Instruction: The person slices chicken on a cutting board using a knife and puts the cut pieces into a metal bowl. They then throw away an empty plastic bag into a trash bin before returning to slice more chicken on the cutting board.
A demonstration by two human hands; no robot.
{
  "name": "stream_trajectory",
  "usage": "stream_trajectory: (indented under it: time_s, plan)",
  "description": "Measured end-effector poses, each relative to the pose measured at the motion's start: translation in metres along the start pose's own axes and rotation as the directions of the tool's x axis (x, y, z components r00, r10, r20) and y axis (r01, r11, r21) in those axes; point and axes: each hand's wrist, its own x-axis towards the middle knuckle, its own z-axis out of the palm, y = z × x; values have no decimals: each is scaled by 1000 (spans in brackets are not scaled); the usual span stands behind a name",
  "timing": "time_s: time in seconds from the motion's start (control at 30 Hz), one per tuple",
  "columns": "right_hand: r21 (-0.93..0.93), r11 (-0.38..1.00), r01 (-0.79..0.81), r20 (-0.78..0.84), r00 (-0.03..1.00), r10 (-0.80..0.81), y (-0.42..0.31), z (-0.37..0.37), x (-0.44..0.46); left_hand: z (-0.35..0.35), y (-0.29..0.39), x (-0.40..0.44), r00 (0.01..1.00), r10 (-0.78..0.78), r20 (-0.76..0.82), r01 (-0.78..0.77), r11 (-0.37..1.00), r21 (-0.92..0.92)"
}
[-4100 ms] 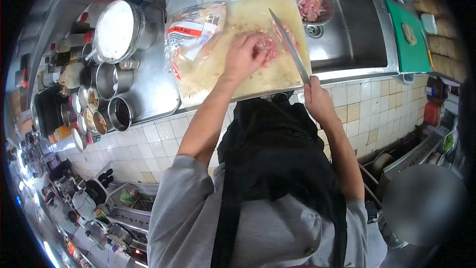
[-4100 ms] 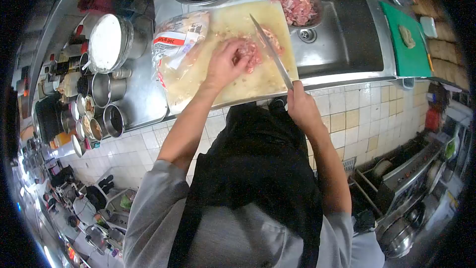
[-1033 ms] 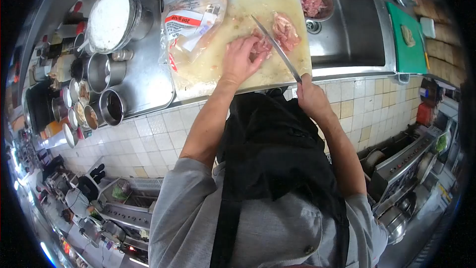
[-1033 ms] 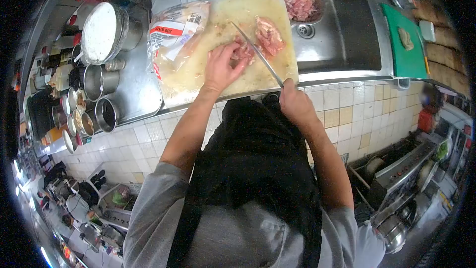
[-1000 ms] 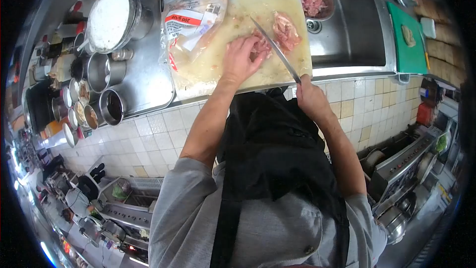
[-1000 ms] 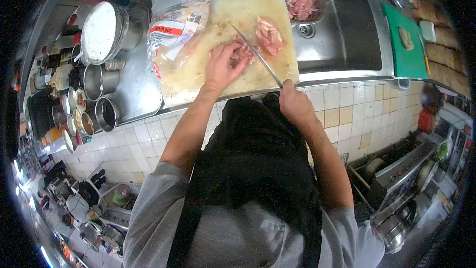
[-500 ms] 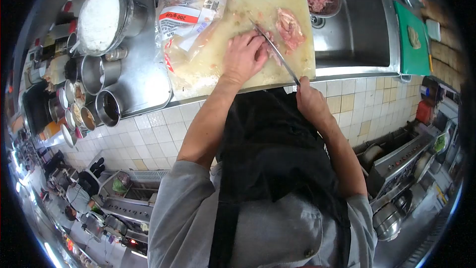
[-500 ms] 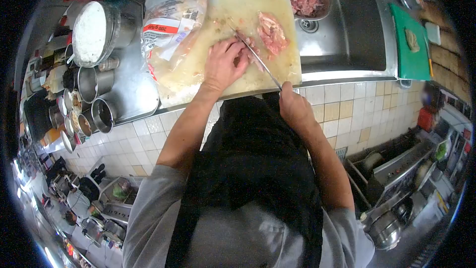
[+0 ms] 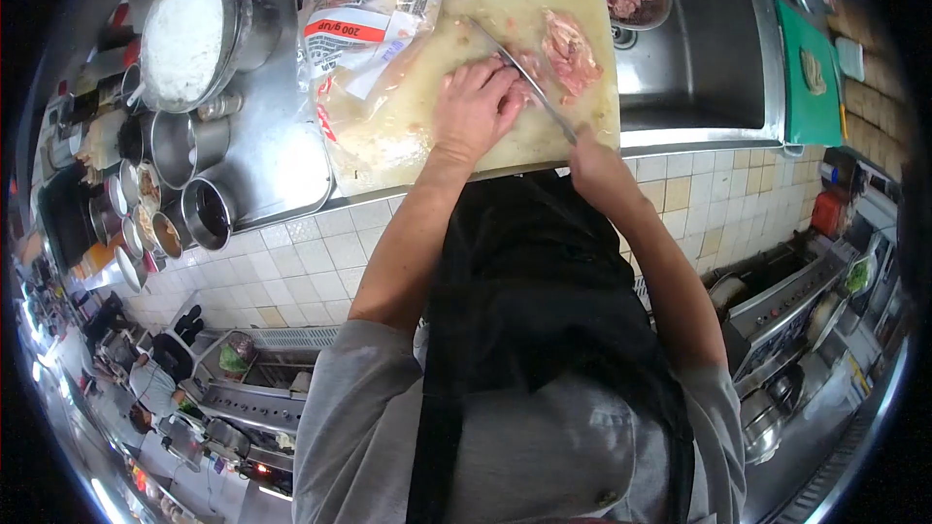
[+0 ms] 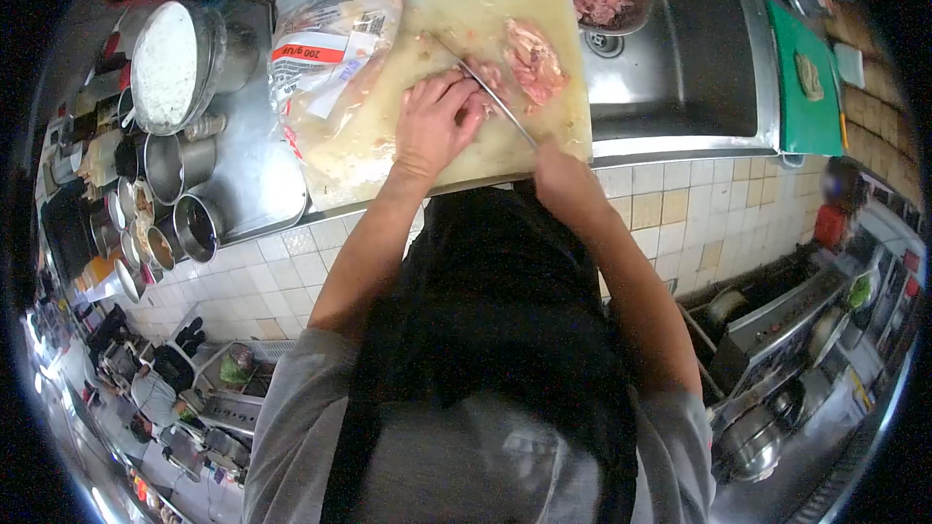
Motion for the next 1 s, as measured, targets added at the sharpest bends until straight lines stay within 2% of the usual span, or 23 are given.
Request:
stream_trajectory:
  time_s: [0.1,0.2,0.27,0.3,0.37,0.4,0.47,0.57,0.6,0.67,0.7,0.77,1.0]
  plan:
    - [-83,995,-62,15,998,63,19,2,-38,1,1,-1,1000,-27,-11,27,999,-18]
    - [-118,992,-47,-24,999,45,26,1,-45,3,-2,-1,999,-26,-39,25,999,-26]
    - [-163,986,-37,-45,999,30,27,-10,-42,0,-1,-4,997,-62,-51,54,988,-144]
    - [-204,979,-33,-60,998,21,26,-16,-40,-6,3,-3,997,-60,-53,52,989,-142]
    - [-145,989,-33,-120,993,15,16,-24,-36,-18,10,3,971,-191,-141,155,960,-232]
    - [-91,995,-28,-170,985,12,13,-26,-35,-14,9,1,972,-188,-142,151,960,-234]
    - [-71,997,-30,-190,982,16,8,-27,-36,-3,1,-4,996,-84,-23,82,991,-107]
    - [-58,998,-16,-159,987,6,-8,-27,-45,2,-3,-5,995,-91,28,93,994,-51]
    - [-58,998,-16,-159,987,7,-9,-23,-47,-2,-1,-5,995,-91,28,92,994,-52]
    - [-19,1000,-14,-155,988,11,-9,-16,-49,-11,4,-6,982,-175,68,186,961,-206]
    - [-16,1000,-12,-153,988,9,-7,-12,-50,-10,2,-5,982,-176,69,187,961,-202]
    - [-8,1000,4,-138,990,-6,-3,-4,-53,-6,1,-5,996,-80,-49,70,982,-178]
    - [3,1000,-2,-126,992,2,7,13,-55,-1,1,1,994,-107,-19,104,988,-112]
